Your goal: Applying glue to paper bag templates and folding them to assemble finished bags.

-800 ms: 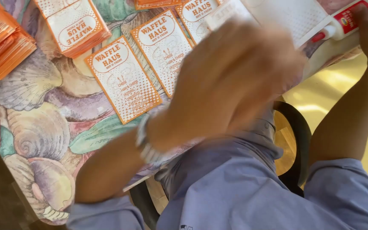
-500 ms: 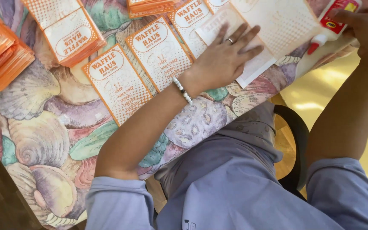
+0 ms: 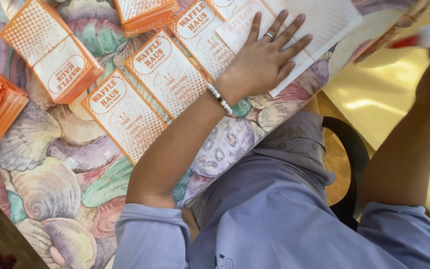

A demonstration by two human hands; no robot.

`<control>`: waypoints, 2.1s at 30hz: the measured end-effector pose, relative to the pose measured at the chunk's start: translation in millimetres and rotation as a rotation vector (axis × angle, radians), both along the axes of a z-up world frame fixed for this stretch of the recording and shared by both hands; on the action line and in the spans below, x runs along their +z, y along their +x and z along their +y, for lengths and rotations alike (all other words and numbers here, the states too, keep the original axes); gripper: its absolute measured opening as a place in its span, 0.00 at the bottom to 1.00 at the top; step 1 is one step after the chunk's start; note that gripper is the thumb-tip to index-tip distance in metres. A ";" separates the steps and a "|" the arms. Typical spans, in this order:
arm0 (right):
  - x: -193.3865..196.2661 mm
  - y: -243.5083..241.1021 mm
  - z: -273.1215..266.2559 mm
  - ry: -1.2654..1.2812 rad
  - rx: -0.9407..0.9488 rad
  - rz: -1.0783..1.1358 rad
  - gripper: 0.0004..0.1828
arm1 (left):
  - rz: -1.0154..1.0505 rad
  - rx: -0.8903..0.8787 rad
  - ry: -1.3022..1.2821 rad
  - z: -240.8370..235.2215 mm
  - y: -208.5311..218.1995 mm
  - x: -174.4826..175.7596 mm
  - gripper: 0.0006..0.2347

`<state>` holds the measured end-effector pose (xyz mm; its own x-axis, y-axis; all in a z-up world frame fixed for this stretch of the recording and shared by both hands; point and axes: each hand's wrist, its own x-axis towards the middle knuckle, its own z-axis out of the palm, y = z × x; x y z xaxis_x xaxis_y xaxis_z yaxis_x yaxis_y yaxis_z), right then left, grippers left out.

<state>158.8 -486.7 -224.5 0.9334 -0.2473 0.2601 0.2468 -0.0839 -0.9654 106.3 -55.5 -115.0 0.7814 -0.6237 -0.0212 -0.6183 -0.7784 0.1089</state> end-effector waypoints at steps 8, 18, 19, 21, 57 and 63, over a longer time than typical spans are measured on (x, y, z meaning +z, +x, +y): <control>68.6 -76.7 184.8 -0.328 -0.109 -0.079 0.43 | -0.152 0.044 -0.149 -0.9 -3.6 -22.2 0.20; 52.7 -79.0 170.1 -0.608 0.100 -0.158 0.29 | 0.052 -0.047 -0.099 30.1 -15.5 -13.0 0.26; 37.9 -79.3 165.6 -0.578 0.024 -0.189 0.35 | 0.001 -0.065 -0.129 34.1 -17.0 -18.4 0.26; 64.6 -95.2 195.3 -0.453 0.119 -0.252 0.25 | 0.009 -0.088 -0.129 35.9 -16.4 -14.6 0.26; 29.4 -98.4 195.8 -0.239 0.053 -0.274 0.38 | 0.108 -0.092 -0.261 42.6 -4.2 -29.4 0.33; 44.7 -119.4 218.9 -0.198 0.204 -0.348 0.35 | 0.081 -0.113 -0.306 43.8 -5.3 -29.8 0.32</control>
<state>39.4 -267.8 -179.8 0.8065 0.0188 0.5909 0.5845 -0.1753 -0.7922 100.9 -11.7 -144.8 0.7106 -0.6932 0.1208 -0.6784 -0.6293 0.3792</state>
